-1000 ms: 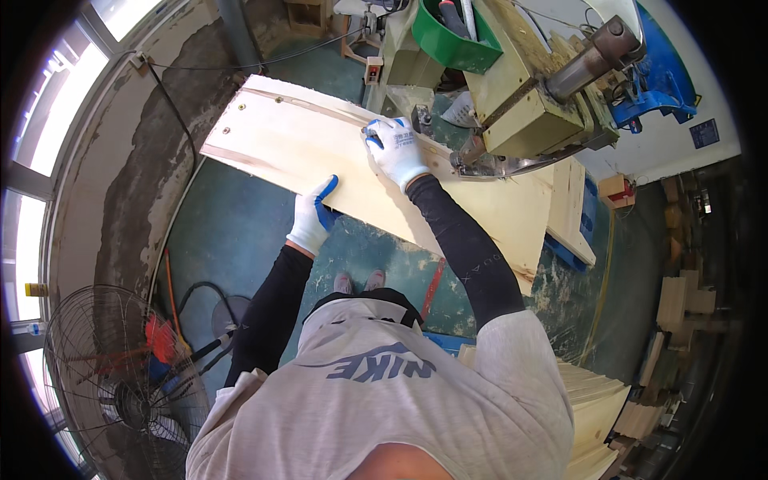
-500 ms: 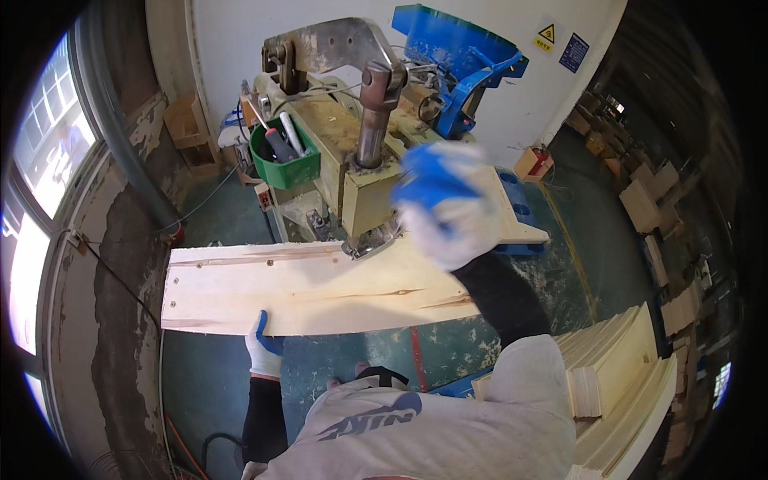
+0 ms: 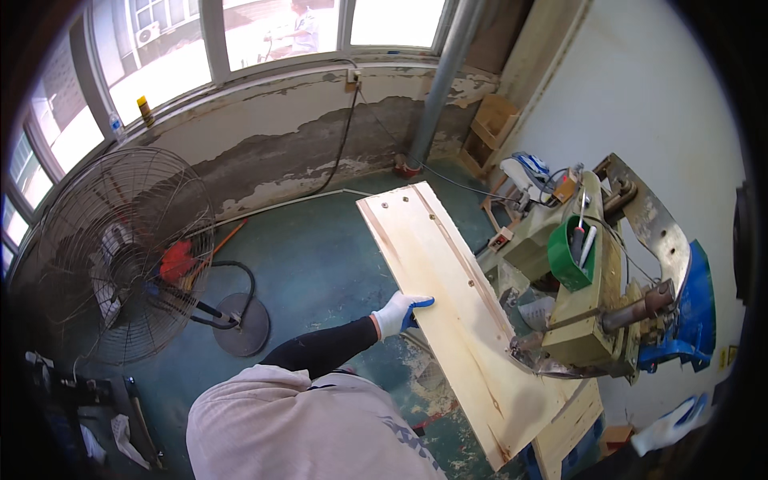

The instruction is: The person uses a riveting machine to fasten metal components onto L-shaped wooden boards, picking up each board from a stack, positioning it under the machine head, and then placing the finished boards onto a blue pallet.

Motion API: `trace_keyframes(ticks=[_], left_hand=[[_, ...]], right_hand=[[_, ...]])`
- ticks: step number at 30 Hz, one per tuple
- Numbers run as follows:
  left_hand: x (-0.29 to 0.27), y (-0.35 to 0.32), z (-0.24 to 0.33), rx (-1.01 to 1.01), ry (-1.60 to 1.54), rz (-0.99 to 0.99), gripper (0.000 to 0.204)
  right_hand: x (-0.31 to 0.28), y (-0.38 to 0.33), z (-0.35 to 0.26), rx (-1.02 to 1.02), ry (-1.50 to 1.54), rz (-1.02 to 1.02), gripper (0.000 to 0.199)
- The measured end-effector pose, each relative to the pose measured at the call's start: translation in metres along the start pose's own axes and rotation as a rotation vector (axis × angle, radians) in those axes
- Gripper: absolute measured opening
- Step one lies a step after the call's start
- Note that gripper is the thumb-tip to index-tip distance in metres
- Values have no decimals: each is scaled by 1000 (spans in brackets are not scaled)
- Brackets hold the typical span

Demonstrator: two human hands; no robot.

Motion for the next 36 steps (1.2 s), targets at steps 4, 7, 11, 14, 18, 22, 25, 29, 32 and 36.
trace_keyframes(ticks=[4,7,11,14,18,22,25,29,32,36], left_hand=[[-5,-3,-2,25,-32,15,45],[-8,-1,-3,29,-27,23,45],[-5,0,-2,28,28,34,42],[-5,5,2,64,32,41,41],[5,2,8,17,93,37,43],[2,11,-3,4,101,36,44],[-13,19,0,7,41,30,48],[-7,14,8,48,97,75,39],[-7,13,10,54,99,63,40],[-11,-4,15,61,68,87,41]], right_hand=[[0,-154,-29,456,-23,-90,31],[19,-283,-43,713,146,-479,34],[20,-399,-92,1194,451,-745,45],[15,-416,-110,1290,579,-764,58],[11,-438,-87,1110,384,-993,55],[28,-489,-50,102,-122,-1454,54],[35,-430,-101,583,170,-1225,53],[37,-462,-106,906,330,-1363,54],[19,-409,-152,1407,364,-1181,52],[12,-458,-113,1380,502,-1010,51]])
Point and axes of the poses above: each hand's wrist, its own y-axis towards the middle knuckle, its own x-axis out of the palm, z = x × y, the point moved 9 cm from there along y, towards the middle knuckle, and after that the axes turned 11 degrees about -x, right-handed, at the moved point
